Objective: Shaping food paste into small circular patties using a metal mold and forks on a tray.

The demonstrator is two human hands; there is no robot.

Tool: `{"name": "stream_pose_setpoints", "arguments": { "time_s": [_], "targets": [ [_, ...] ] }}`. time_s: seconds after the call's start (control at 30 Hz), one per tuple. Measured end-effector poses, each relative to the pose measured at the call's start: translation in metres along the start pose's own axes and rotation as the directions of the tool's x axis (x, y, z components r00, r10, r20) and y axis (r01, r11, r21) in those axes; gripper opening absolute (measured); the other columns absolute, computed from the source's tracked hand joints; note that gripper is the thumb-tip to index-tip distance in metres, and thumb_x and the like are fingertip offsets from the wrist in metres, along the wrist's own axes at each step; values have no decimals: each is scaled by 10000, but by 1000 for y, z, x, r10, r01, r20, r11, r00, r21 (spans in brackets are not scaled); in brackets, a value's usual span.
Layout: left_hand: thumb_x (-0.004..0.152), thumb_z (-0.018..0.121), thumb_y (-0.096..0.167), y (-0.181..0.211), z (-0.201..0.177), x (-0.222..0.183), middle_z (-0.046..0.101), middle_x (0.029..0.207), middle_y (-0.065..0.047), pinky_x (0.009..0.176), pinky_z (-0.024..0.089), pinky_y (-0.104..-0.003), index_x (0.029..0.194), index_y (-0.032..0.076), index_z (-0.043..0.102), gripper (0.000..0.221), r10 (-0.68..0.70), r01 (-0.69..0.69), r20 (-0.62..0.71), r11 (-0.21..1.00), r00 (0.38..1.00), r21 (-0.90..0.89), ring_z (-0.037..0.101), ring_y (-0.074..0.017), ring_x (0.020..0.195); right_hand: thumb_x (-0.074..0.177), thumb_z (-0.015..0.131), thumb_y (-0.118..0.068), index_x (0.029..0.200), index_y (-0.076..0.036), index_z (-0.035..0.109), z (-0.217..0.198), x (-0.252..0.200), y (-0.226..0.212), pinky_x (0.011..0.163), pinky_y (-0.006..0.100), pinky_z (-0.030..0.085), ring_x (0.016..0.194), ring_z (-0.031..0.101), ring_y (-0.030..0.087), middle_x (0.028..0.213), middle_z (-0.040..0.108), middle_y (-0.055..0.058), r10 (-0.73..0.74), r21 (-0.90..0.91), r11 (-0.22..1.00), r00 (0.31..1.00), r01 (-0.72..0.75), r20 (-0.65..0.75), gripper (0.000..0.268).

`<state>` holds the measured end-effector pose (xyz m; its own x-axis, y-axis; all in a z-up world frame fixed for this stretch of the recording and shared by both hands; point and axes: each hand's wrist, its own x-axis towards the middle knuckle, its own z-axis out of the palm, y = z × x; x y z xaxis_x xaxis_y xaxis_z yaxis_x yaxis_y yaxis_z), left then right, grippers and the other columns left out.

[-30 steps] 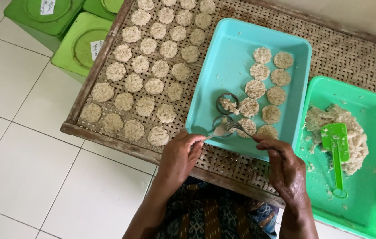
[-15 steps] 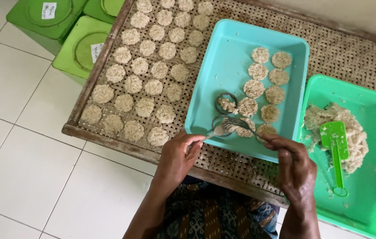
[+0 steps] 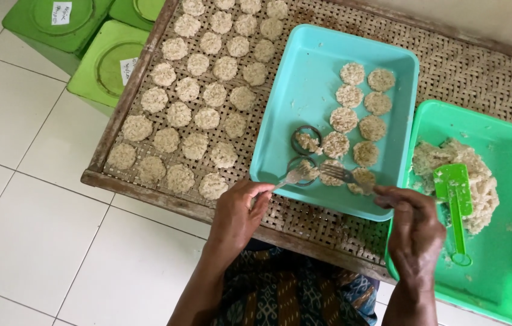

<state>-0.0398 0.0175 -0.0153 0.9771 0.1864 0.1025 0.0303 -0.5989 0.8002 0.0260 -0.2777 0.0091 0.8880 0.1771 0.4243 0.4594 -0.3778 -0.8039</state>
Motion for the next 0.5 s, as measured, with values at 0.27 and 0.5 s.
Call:
{"name": "stream_pose_setpoints", "arguments": {
  "time_s": [0.27,0.5],
  "targets": [
    [904,703,37,-1,3,-1,703,847,-113,422,524,-212,1080,6,727,181,48,-47,-9,998,999,49,619,-125,571,1064,527,-17,1129,25,630,14,4,-19,663,318,594,910,768,244,1005,765,156,90,-272,959,995,-74,48,129],
    [918,684,86,13,-8,1,684,793,-72,449,477,-276,1054,42,746,155,-69,67,19,994,997,89,566,-120,538,1053,500,-2,1114,60,648,17,6,-27,703,351,604,936,751,291,1113,711,221,46,-212,977,996,-28,77,172]
  ]
}}
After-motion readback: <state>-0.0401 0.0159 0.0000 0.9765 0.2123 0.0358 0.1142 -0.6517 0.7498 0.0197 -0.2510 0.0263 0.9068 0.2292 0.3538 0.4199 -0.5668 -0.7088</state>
